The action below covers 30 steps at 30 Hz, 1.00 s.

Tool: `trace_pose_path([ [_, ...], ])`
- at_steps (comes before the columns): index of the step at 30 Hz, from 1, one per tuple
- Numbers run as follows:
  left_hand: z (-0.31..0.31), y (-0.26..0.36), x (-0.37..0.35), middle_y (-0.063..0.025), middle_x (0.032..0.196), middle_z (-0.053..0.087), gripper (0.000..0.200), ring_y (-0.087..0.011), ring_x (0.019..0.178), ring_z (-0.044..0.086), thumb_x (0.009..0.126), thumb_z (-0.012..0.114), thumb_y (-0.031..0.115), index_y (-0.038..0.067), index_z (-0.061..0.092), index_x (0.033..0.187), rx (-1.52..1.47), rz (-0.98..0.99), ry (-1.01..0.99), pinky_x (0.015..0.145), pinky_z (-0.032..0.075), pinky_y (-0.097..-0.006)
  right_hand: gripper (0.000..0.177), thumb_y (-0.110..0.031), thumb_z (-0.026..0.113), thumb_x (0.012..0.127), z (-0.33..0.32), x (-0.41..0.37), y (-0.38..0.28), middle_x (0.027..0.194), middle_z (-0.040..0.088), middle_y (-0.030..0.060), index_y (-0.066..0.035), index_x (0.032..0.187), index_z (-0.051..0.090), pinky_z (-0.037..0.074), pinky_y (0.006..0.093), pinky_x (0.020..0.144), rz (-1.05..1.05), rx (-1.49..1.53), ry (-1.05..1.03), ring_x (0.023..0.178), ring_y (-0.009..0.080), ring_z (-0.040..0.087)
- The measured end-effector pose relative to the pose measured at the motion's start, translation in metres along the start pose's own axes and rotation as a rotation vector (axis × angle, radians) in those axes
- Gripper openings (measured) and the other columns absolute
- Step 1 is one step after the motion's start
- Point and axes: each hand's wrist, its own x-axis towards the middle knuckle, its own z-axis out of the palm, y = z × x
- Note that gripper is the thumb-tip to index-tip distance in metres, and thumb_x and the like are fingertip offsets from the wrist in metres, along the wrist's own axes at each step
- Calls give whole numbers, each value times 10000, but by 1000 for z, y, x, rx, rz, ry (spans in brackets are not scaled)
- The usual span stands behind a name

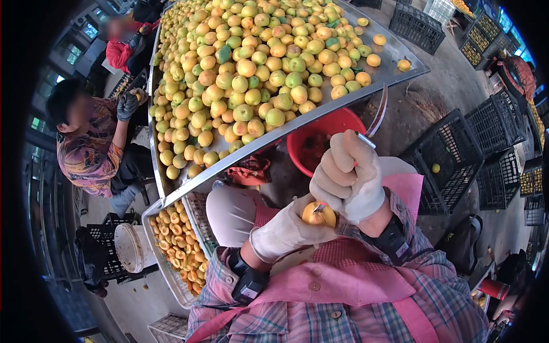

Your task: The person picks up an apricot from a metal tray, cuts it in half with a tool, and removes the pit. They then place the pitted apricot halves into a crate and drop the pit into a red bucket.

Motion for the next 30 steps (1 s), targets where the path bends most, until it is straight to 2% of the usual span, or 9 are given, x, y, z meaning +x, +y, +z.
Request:
trace_pose_path([
  [11, -6, -16, -3, -31, 938, 594, 526, -106, 848, 550, 743, 773, 186, 55, 526, 1189, -232, -69, -137, 705, 471, -243, 466, -449, 399, 1012, -13, -5, -1, 495, 256, -69, -155, 653, 357, 232, 252, 378, 79, 156, -67, 376, 76, 221],
  [17, -3, -17, -5, -52, 965, 567, 703, -123, 759, 543, 821, 713, 500, 39, 443, 1277, -235, 73, -88, 684, 478, -252, 445, -437, 388, 1018, -19, 2, 1, 507, 257, -66, -152, 676, 381, 261, 265, 406, -50, 216, -16, 395, 81, 229],
  [20, -7, -19, 2, -45, 953, 559, 680, -112, 729, 525, 970, 313, 624, 31, 441, 1279, 21, 211, 69, 661, 448, -229, 409, -389, 405, 1017, -10, 6, -13, 535, 295, -55, -140, 692, 396, 291, 267, 418, -209, 63, 86, 409, 87, 259],
  [22, -13, -18, 7, -54, 927, 565, 652, -120, 714, 524, 981, 317, 601, 23, 462, 1243, -52, 278, 147, 653, 447, -234, 340, -252, 420, 1007, -1, 5, -24, 559, 312, -40, -125, 692, 394, 327, 257, 420, -310, -241, 218, 414, 86, 280],
  [23, -17, -17, 10, -64, 900, 571, 626, -128, 698, 523, 992, 320, 579, 15, 484, 1206, -134, 337, 220, 646, 445, -238, 254, -195, 465, 968, -14, 4, -26, 569, 361, -32, -105, 731, 459, 338, 246, 411, -347, -603, 97, 422, 81, 334],
  [25, -23, -16, 14, -91, 853, 573, 613, -149, 692, 531, 998, 319, 559, -6, 515, 1129, -56, 427, 349, 641, 447, -259, 157, -190, 551, 921, -3, 4, -16, 583, 425, -28, -86, 805, 540, 349, 237, 397, -41, -584, 374, 440, 74, 400],
  [26, -26, -11, 15, -106, 851, 573, 629, -175, 709, 544, 993, 313, 564, -16, 518, 1122, 273, 560, 479, 654, 456, -281, 143, -209, 627, 882, -6, 6, -4, 589, 466, -26, -74, 902, 585, 375, 242, 396, 23, -632, 416, 457, 65, 438],
  [27, -29, -6, 16, -121, 849, 574, 645, -201, 726, 558, 989, 307, 570, -26, 521, 1115, 604, 687, 603, 668, 466, -304, 147, -208, 634, 888, -5, 8, 6, 593, 482, -31, -79, 942, 588, 381, 229, 392, 124, -572, 407, 478, 61, 460],
  [30, -37, -7, 20, -171, 915, 598, 598, -323, 823, 607, 966, 378, 550, -9, 547, 1094, 767, 753, 708, 732, 494, -394, 200, -223, 626, 907, -7, 11, 39, 656, 562, 16, -66, 1016, 566, 369, 219, 348, 176, -540, 358, 406, 91, 478],
])
